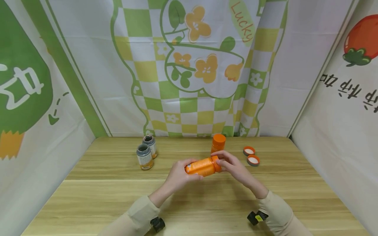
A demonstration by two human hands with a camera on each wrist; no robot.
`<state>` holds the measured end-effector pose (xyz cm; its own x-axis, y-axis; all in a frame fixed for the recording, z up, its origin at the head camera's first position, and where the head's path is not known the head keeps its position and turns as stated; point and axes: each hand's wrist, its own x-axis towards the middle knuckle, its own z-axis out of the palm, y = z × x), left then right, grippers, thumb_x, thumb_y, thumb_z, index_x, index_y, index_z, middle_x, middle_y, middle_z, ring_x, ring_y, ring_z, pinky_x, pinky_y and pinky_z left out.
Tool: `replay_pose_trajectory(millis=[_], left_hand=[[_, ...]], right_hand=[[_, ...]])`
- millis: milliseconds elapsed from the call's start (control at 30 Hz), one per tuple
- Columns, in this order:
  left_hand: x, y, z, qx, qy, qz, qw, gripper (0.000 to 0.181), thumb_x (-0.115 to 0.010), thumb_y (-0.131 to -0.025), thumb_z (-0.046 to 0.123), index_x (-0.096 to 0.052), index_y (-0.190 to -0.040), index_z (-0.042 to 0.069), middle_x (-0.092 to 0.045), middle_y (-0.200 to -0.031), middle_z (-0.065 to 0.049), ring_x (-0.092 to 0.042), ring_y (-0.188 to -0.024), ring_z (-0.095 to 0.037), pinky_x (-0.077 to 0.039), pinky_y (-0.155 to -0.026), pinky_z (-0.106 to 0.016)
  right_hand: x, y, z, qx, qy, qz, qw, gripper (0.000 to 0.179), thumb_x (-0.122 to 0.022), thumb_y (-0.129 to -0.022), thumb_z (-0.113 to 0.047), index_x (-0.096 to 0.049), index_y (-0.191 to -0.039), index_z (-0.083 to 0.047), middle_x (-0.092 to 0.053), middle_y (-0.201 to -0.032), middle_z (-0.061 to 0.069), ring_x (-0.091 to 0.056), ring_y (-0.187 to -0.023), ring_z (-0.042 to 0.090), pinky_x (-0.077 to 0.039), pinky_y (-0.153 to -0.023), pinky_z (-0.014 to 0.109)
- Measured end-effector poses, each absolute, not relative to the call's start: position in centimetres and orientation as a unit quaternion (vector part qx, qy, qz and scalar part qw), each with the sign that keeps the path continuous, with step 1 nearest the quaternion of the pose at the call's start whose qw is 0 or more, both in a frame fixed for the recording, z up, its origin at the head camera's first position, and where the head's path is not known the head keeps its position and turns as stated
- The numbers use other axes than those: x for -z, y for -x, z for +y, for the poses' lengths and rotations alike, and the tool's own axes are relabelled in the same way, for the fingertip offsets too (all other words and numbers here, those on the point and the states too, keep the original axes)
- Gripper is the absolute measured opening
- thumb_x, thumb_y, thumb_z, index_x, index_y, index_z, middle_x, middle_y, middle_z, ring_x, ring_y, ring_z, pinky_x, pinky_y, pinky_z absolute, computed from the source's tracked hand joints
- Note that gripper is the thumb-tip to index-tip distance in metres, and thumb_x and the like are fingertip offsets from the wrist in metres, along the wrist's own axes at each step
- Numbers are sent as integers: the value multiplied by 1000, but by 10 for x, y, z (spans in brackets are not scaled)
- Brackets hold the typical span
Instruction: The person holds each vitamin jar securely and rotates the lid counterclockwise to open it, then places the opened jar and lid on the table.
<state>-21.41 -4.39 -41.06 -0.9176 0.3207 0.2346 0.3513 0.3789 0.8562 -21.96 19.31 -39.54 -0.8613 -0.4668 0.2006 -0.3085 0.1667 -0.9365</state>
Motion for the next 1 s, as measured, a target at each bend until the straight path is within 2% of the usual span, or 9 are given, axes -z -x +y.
replay_pose_trajectory(millis=[267, 467, 667, 800, 1000], left_hand=[[411, 215, -45, 536, 204, -819, -15, 46, -78, -68, 29, -68, -109, 13, -66, -90, -6, -58, -68, -14, -51, -55, -31], [410, 215, -46, 548, 207, -810, -26, 43, -78, -69, 27, -68, -106, 8, -65, -87, -8, -58, -63, -13, -53, -55, -35], [409, 215, -46, 554, 202, -806, -46, 41, -77, -73, 20, -67, -108, 2, -65, -86, -8, -57, -61, -12, -54, -58, -43], [409, 215, -46, 550, 201, -809, -54, 41, -76, -73, 18, -66, -108, 0, -65, -83, -7, -57, -59, -13, -53, -57, -40], [411, 213, -46, 546, 206, -811, -40, 42, -77, -71, 26, -68, -106, 4, -65, -83, -6, -57, -58, -12, -51, -54, -32]], right_hand=[[396, 219, 194, 593, 287, 751, 44, 35, -46, -94, -7, -49, -128, 2, -48, -131, 26, -59, -101, 13, -52, -82, 29], [393, 217, 194, 598, 306, 740, 40, 35, -47, -92, -5, -50, -126, 1, -48, -131, 25, -58, -97, 14, -53, -78, 30], [393, 217, 195, 599, 318, 733, 38, 35, -50, -90, -4, -51, -124, 2, -49, -129, 26, -57, -103, 12, -53, -77, 31], [394, 217, 196, 598, 326, 731, 36, 36, -50, -89, -2, -51, -124, 3, -49, -129, 27, -57, -105, 12, -54, -77, 31], [393, 217, 196, 594, 321, 737, 36, 36, -48, -88, 0, -52, -124, 3, -49, -129, 26, -56, -106, 13, -54, -77, 31]])
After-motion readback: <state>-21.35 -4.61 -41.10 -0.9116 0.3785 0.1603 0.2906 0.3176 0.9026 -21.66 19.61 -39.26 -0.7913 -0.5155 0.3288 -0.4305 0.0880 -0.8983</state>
